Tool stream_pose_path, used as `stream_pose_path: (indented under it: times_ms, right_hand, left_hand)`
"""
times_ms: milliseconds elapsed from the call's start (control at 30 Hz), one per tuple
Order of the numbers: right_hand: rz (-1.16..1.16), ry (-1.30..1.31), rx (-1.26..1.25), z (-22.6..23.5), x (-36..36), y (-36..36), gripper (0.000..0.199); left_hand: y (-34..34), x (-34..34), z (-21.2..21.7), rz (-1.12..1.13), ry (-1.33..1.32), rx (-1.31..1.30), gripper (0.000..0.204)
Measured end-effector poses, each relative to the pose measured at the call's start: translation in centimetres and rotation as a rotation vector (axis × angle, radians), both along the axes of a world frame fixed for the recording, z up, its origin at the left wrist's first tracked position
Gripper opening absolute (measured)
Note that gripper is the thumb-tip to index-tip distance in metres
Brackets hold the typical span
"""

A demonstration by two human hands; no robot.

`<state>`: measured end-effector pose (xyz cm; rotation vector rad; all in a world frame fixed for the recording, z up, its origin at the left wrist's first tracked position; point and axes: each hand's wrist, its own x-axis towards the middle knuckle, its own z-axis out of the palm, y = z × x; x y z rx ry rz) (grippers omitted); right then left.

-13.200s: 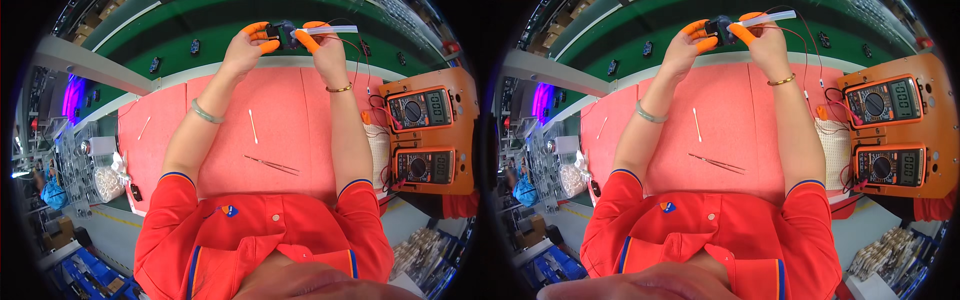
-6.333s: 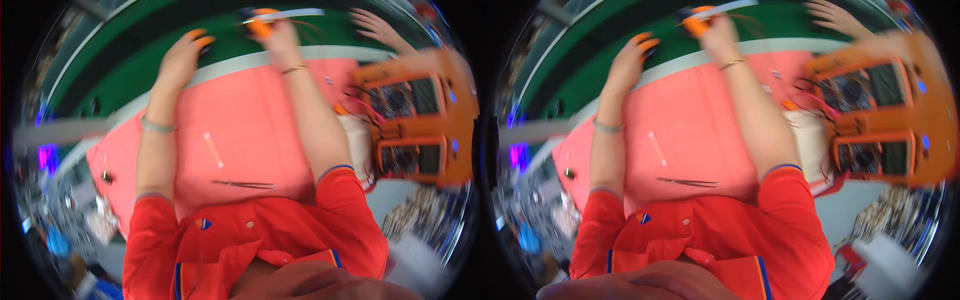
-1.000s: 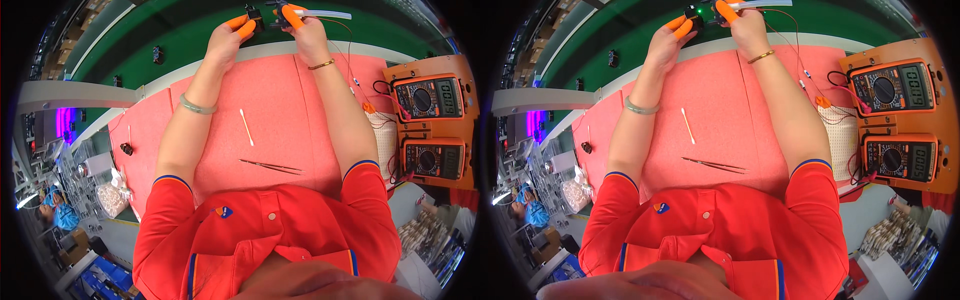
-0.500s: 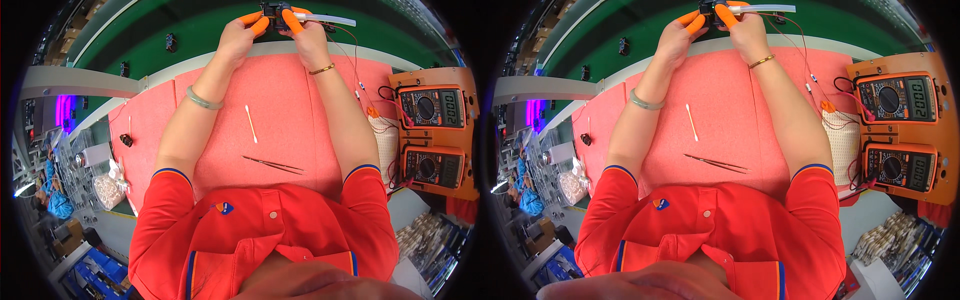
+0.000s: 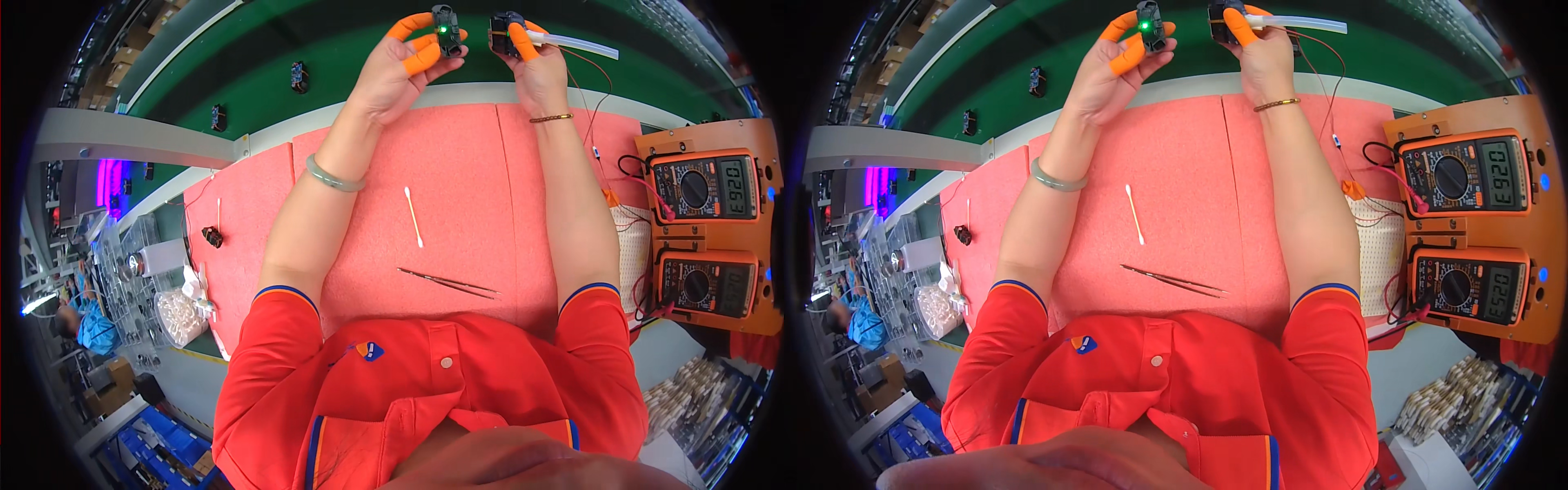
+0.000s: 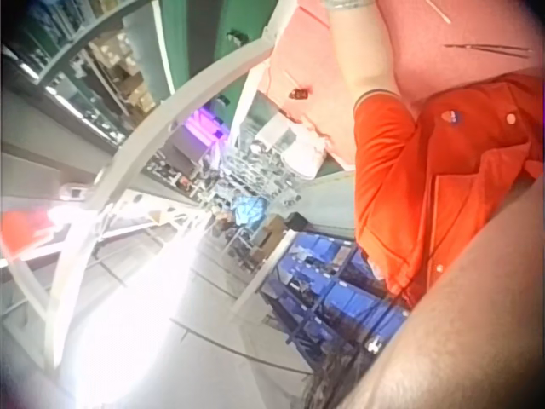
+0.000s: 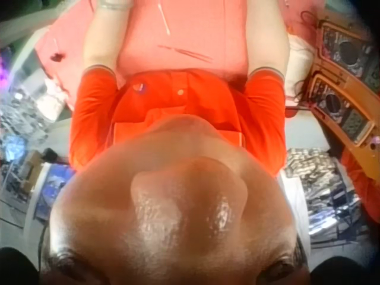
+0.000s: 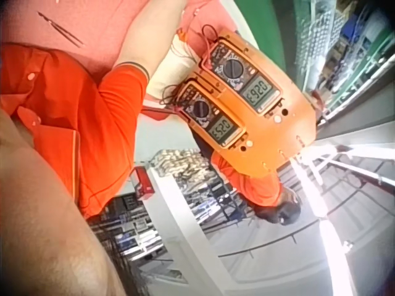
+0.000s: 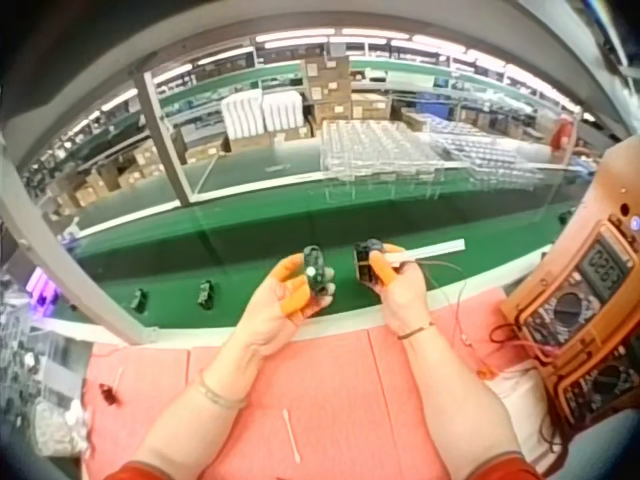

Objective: Testing electronic circuit boards using a multi-meter testing station.

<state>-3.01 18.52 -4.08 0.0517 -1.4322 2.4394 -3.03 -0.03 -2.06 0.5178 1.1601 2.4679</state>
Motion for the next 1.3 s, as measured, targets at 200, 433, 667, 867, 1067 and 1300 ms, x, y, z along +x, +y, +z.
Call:
stream_pose_path:
  times_ms: [200,433,667,867,1067,1300]
  right_hand:
    - [-0.065,-0.081,-0.039,-0.7,-0.1,0.1,0.025]
    - [-0.137,-0.055,-0.088,-1.1,-0.6,1.2,0.024]
    - [-0.185,-0.06,-0.087,-1.1,-0.8,1.4,0.024]
    - [-0.219,-0.079,-0.104,-0.9,-0.8,1.1,0.023]
    - [-0.191,-0.11,0.085,-0.4,-0.2,-0.2,0.024]
    - [-0.143,-0.087,0.111,0.2,0.6,-0.5,0.026]
  left_hand:
    - [0.3,0.8,0.2,-0.178,-0.173,0.273,0.032]
    - [2.7,-1.0,-0.9,0.01,-0.134,-0.193,0.034]
    - [6.4,-3.2,-2.3,0.473,0.653,-1.459,0.047]
    - [-2.9,-3.4,-0.9,0.985,1.135,-1.681,0.042]
    - [-11.1,-3.0,0.3,0.453,0.613,-1.897,0.034]
    - [-2.5,-2.5,0.7,0.285,0.227,-0.984,0.033]
